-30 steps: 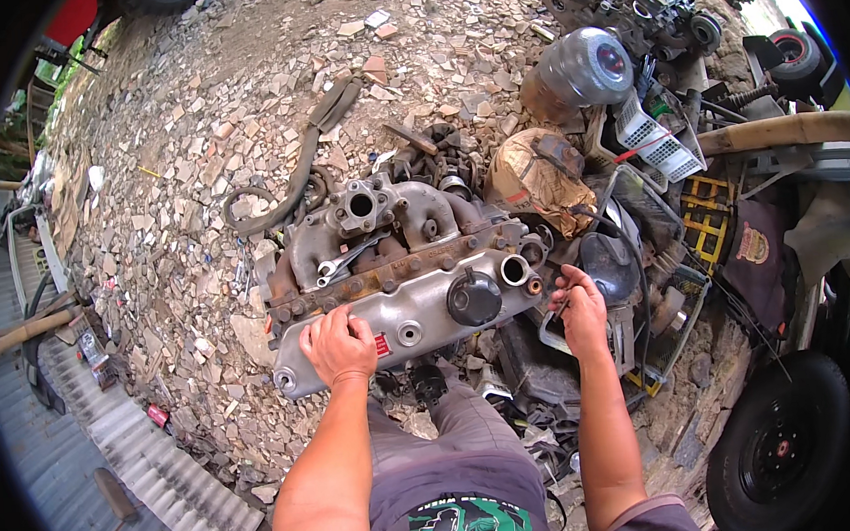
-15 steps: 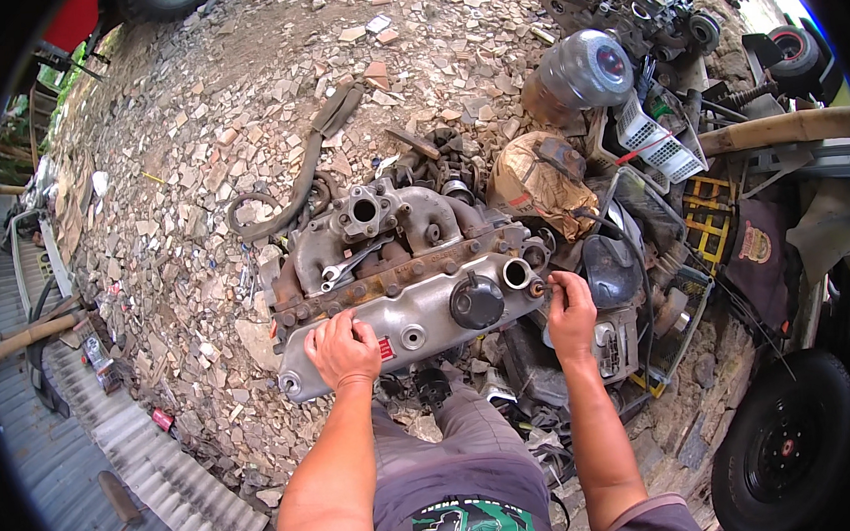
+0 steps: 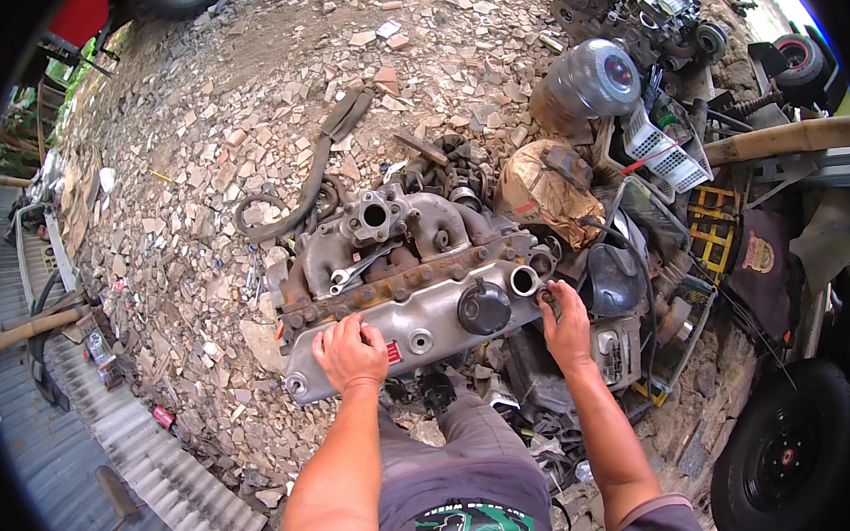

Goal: The person aligns a silver valve cover onto a dirty engine block and uses a wrench to tighten the bolts. They systematically work around the cover, securing it in place before briefly inspecting the underside of the assembly.

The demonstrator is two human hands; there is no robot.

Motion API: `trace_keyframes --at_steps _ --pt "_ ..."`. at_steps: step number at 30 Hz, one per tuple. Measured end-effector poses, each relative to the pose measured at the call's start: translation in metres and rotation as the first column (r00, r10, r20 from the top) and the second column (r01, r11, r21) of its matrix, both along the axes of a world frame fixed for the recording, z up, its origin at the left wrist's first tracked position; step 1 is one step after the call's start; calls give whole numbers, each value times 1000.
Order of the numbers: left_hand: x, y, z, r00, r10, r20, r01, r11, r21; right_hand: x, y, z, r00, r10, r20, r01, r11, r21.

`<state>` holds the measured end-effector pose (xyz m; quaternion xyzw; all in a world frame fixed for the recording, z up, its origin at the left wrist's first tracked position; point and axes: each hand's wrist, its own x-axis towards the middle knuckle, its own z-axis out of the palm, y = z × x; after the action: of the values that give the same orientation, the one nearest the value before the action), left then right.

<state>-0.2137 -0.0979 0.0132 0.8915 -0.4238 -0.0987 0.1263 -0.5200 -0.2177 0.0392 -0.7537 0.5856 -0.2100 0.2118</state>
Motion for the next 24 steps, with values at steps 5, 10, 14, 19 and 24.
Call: trace_keyframes --at_steps 5,10,14,19,24 --pt "1 0 0 1000 7 -14 -7 1000 8 -3 -2 8 998 57 -33 -58 998 -19" --pt "0 0 -2 1000 -2 12 2 1000 -3 -4 -19 14 984 130 -121 -131 991 -3" --pt "0 0 -1 1000 2 4 -2 1000 -17 2 -19 23 955 240 -174 -239 971 31" --pt "0 0 -2 1000 7 -9 -7 1000 -23 -8 -34 27 914 311 -261 -288 950 122" --pt "1 1 -1 1000 6 4 -6 1000 -17 -1 -34 26 882 305 -361 -264 951 158"
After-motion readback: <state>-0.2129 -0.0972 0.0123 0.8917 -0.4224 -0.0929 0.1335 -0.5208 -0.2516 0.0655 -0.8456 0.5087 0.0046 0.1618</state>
